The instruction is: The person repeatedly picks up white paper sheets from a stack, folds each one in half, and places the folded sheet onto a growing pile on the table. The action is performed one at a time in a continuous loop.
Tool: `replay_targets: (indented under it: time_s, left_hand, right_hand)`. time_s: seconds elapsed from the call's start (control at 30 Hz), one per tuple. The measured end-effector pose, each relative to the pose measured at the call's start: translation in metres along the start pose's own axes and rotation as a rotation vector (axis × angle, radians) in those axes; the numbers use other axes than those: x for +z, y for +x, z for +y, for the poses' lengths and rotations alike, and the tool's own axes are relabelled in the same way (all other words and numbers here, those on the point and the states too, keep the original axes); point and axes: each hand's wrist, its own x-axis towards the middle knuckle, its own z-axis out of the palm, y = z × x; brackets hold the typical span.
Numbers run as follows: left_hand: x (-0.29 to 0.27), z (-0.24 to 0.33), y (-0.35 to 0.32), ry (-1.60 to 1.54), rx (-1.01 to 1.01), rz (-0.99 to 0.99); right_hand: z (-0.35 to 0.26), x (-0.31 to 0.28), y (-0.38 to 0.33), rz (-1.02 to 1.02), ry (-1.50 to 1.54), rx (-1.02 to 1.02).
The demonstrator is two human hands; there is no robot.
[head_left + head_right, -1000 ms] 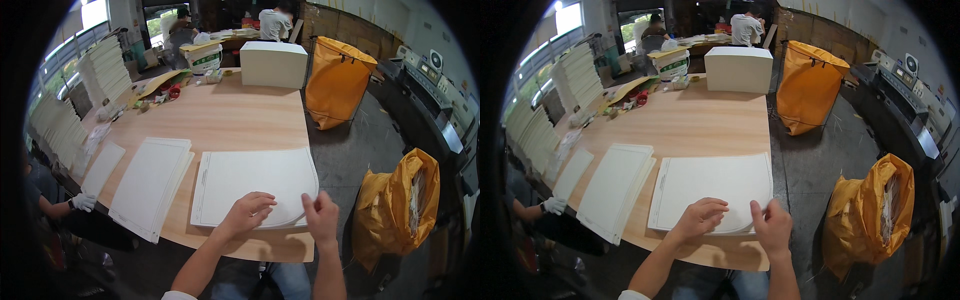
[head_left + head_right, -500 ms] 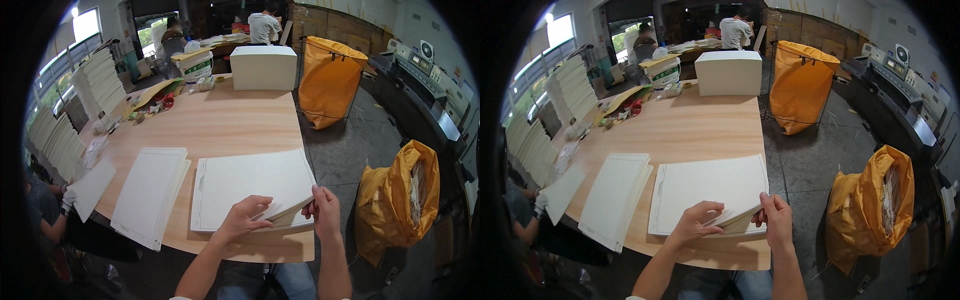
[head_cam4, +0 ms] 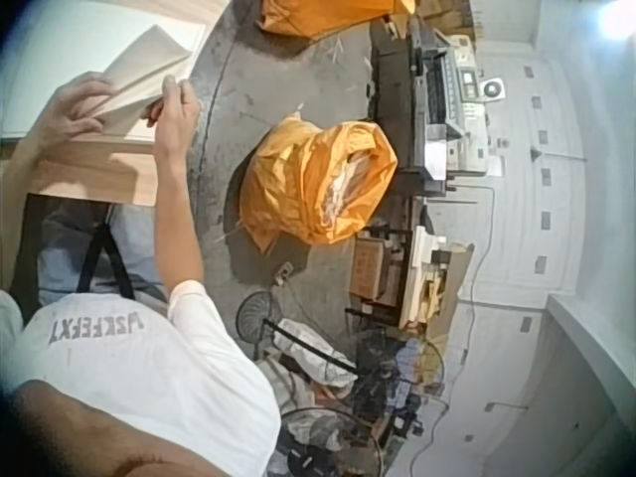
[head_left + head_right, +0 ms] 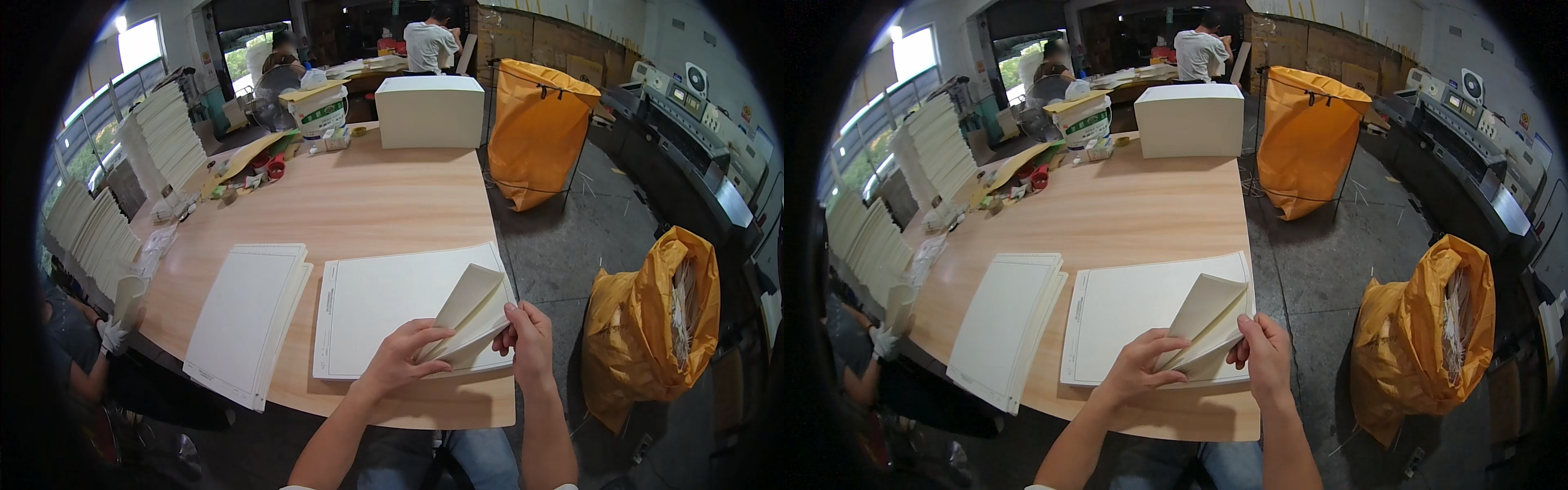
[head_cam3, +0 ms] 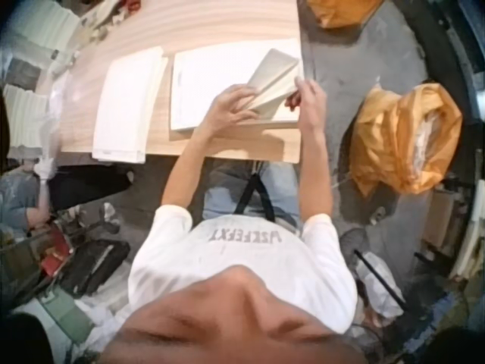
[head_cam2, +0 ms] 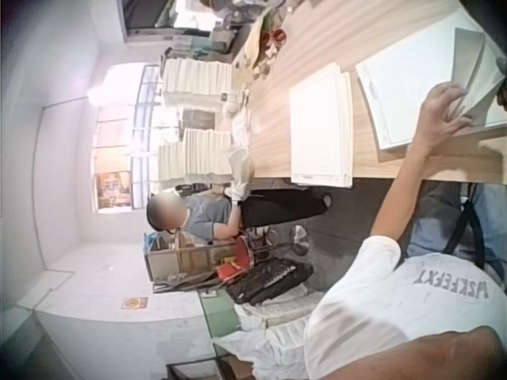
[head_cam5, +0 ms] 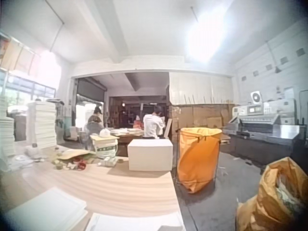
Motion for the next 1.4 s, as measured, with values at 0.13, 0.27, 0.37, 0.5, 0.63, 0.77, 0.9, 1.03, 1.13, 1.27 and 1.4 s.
replay_targets:
  time_s: [0.13, 0.27, 0.37, 0.5, 0.63, 0.77, 0.9, 1.03, 1.13, 1.27, 1.4]
  left_hand:
    - [-0.003, 0.000, 0.001, -0.079, -0.015, -0.001]
    - [0.004, 0.011, 0.001, -0.177, -0.115, 0.119]
    - [0.007, 0.005, 0.001, -0.126, -0.034, 0.156]
    - [-0.003, 0.004, 0.002, -0.019, 0.067, -0.012]
    - [0.000, 0.004, 0.000, -0.031, 0.026, -0.004]
    - [-0.001, 0.006, 0.000, -0.105, -0.050, -0.027]
    - [0.005, 0.003, 0.001, -0.067, -0.008, 0.072]
    - [0.003, -0.005, 0.000, -0.079, 0.035, 0.036]
    - [0.001, 0.005, 0.001, 0.046, 0.102, -0.036]
    - [0.004, 0.007, 0.002, 0.020, 0.070, -0.018]
    - [0.002, 0.004, -0.001, 0.013, -0.005, -0.016]
  right_hand:
    - [0.002, -0.005, -0.001, -0.017, -0.027, -0.016]
    - [0.005, -0.001, -0.003, 0.046, -0.273, -0.153]
    - [0.012, 0.004, -0.001, 0.089, -0.424, -0.159]
    - [0.007, -0.004, 0.001, -0.030, 0.111, -0.001]
    - [0.008, -0.003, 0.001, -0.025, 0.137, 0.002]
    - [0.013, -0.007, 0.001, -0.011, 0.108, -0.022]
    - [0.014, -0.006, -0.001, 0.029, -0.203, -0.123]
    - [0.007, -0.006, -0.001, 0.001, -0.030, -0.017]
    - [-0.001, -0.003, 0.000, -0.021, 0.192, 0.051]
    - [0.000, -0.003, -0.001, -0.025, 0.186, 0.055]
    - [0.006, -0.004, -0.027, 0.087, -0.030, -0.127]
